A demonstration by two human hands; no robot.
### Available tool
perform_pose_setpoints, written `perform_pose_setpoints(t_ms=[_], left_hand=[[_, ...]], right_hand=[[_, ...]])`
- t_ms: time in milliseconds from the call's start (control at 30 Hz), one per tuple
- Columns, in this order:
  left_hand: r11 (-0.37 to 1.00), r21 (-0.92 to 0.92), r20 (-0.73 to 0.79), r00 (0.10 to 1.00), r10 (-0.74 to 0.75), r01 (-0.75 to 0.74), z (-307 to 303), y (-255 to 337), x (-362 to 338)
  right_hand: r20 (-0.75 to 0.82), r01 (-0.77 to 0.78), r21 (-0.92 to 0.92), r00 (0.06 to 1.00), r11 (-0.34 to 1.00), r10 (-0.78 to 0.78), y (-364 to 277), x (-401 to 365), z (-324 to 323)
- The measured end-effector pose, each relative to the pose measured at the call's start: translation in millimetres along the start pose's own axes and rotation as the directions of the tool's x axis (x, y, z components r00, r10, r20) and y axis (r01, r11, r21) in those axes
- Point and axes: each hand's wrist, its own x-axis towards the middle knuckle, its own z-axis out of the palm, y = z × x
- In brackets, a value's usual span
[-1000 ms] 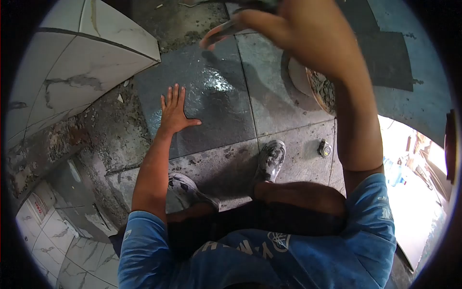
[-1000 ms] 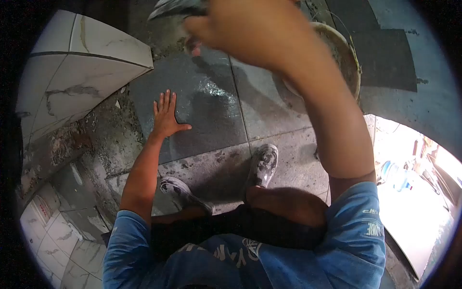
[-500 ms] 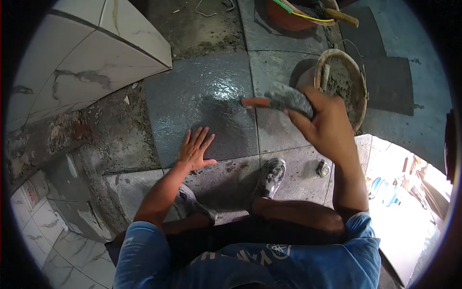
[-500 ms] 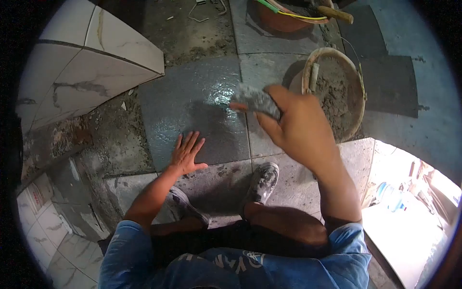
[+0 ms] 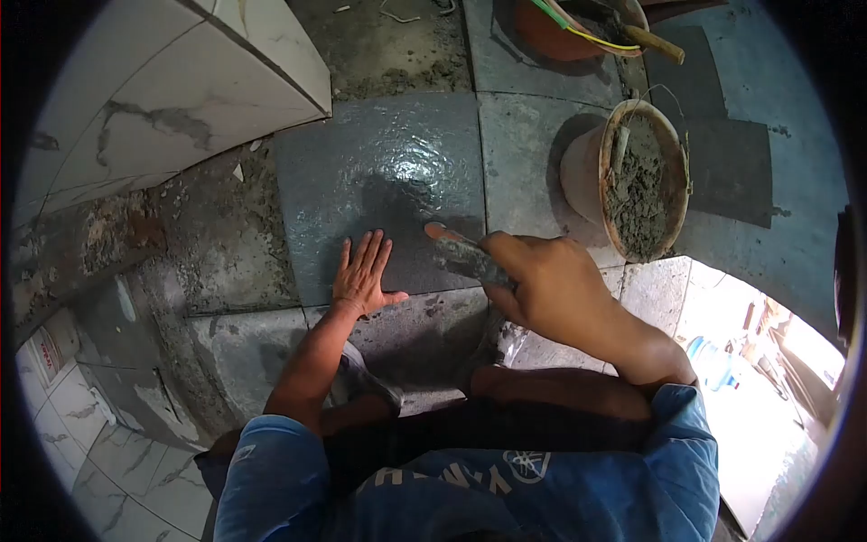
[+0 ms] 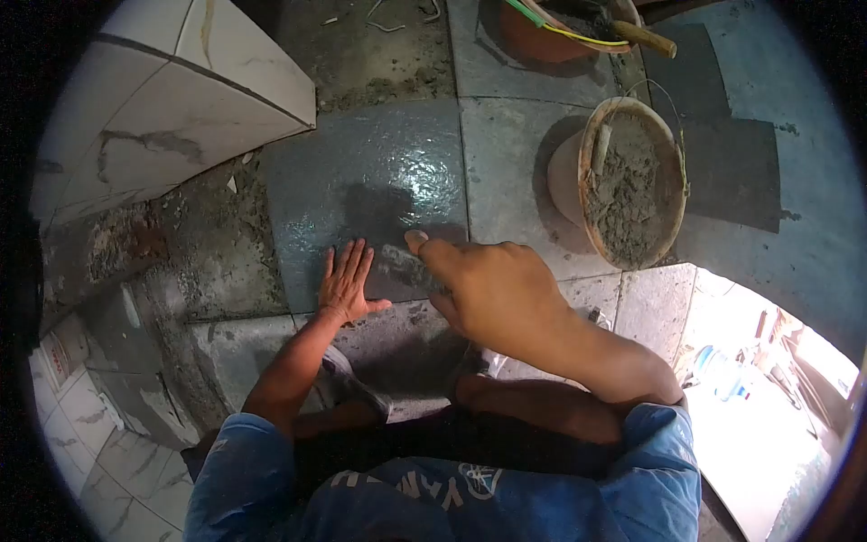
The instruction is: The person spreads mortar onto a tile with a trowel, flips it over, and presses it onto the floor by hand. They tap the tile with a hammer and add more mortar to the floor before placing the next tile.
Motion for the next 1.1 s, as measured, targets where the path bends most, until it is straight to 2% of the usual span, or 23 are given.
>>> perform_pose_setpoints(t_ms=[67, 100, 133, 200, 233, 300, 333, 367, 400, 433, 500, 600, 633, 700, 767, 800, 833, 867, 1067, 1100], left_hand=[[1.000, -0.014, 0.009, 1.000, -0.006, 0.007, -6, 2, 6], [0.999, -0.029, 0.040, 0.999, -0.014, 0.015, -9, 3, 2], [0.998, -0.023, 0.042, 0.997, -0.065, 0.066, -9, 2, 4], [0.999, -0.024, -0.071, 0.997, -0.026, 0.025, -6, 5, -5], [0.994, -0.057, -0.113, 0.989, -0.100, 0.094, -2, 6, -11], [0.972, -0.105, -0.154, 0.962, -0.223, 0.209, 11, 22, -23], [0.907, -0.165, -0.220, 0.882, -0.417, 0.387, 17, 36, -32], [0.809, -0.234, -0.267, 0.765, -0.586, 0.539, 22, 54, -39], [0.692, -0.335, -0.302, 0.623, -0.722, 0.639, 23, 71, -41], [0.572, -0.363, -0.307, 0.485, -0.819, 0.736, 36, 86, -41], [0.424, -0.411, -0.193, 0.377, -0.906, 0.807, 40, 99, -41], [0.348, -0.478, -0.158, 0.311, -0.937, 0.806, 33, 91, -46], [0.329, -0.483, -0.151, 0.293, -0.944, 0.812, 29, 89, -47], [0.274, -0.423, -0.024, 0.291, -0.956, 0.864, 20, 83, -46], [0.252, -0.417, 0.016, 0.284, -0.959, 0.873, 11, 81, -47], [0.247, -0.409, 0.051, 0.292, -0.955, 0.879, 10, 80, -46], [0.241, -0.415, 0.054, 0.288, -0.956, 0.877, 10, 83, -46], [0.237, -0.425, 0.063, 0.290, -0.955, 0.874, 9, 83, -47], [0.268, -0.427, 0.003, 0.297, -0.955, 0.864, 22, 79, -46], [0.298, -0.433, -0.007, 0.328, -0.945, 0.851, 22, 82, -46]], right_hand=[[0.076, -0.070, -0.078, 0.994, 0.994, 0.076, 4, 5, 2], [0.086, -0.045, -0.074, 0.995, 0.996, 0.052, 4, 5, -1], [0.019, -0.050, -0.060, 0.999, 0.997, 0.051, 3, 5, -4], [-0.053, -0.056, 0.004, 0.997, 0.998, 0.056, -6, 9, -6], [-0.086, -0.069, 0.026, 0.994, 0.997, 0.071, -12, 15, -10], [-0.187, 0.004, 0.050, 0.982, 0.999, 0.006, -21, 28, -10], [-0.198, 0.041, 0.056, 0.980, 0.998, -0.029, -28, 34, -8], [-0.164, 0.067, 0.060, 0.985, 0.996, -0.057, -36, 40, -8], [-0.137, 0.109, 0.042, 0.985, 0.993, -0.102, -45, 49, -8], [-0.114, 0.149, 0.024, 0.983, 0.989, -0.145, -54, 58, -8], [-0.075, 0.196, 0.033, 0.978, 0.980, -0.193, -71, 72, -3], [0.014, 0.352, 0.033, 0.936, 0.935, -0.353, -92, 89, 7], [0.029, 0.364, 0.036, 0.930, 0.931, -0.365, -97, 93, 11], [0.058, 0.457, 0.010, 0.888, 0.889, -0.457, -109, 102, 21], [0.104, 0.468, 0.037, 0.877, 0.883, -0.469, -109, 116, 42], [0.197, 0.445, -0.031, 0.881, 0.895, -0.431, -105, 124, 57], [0.288, 0.427, -0.104, 0.878, 0.898, -0.384, -102, 127, 66], [0.270, 0.436, -0.016, 0.868, 0.900, -0.416, -99, 129, 67], [0.292, 0.417, -0.075, 0.878, 0.906, -0.380, -102, 116, 58], [0.275, 0.394, -0.094, 0.893, 0.914, -0.357, -99, 114, 57]])
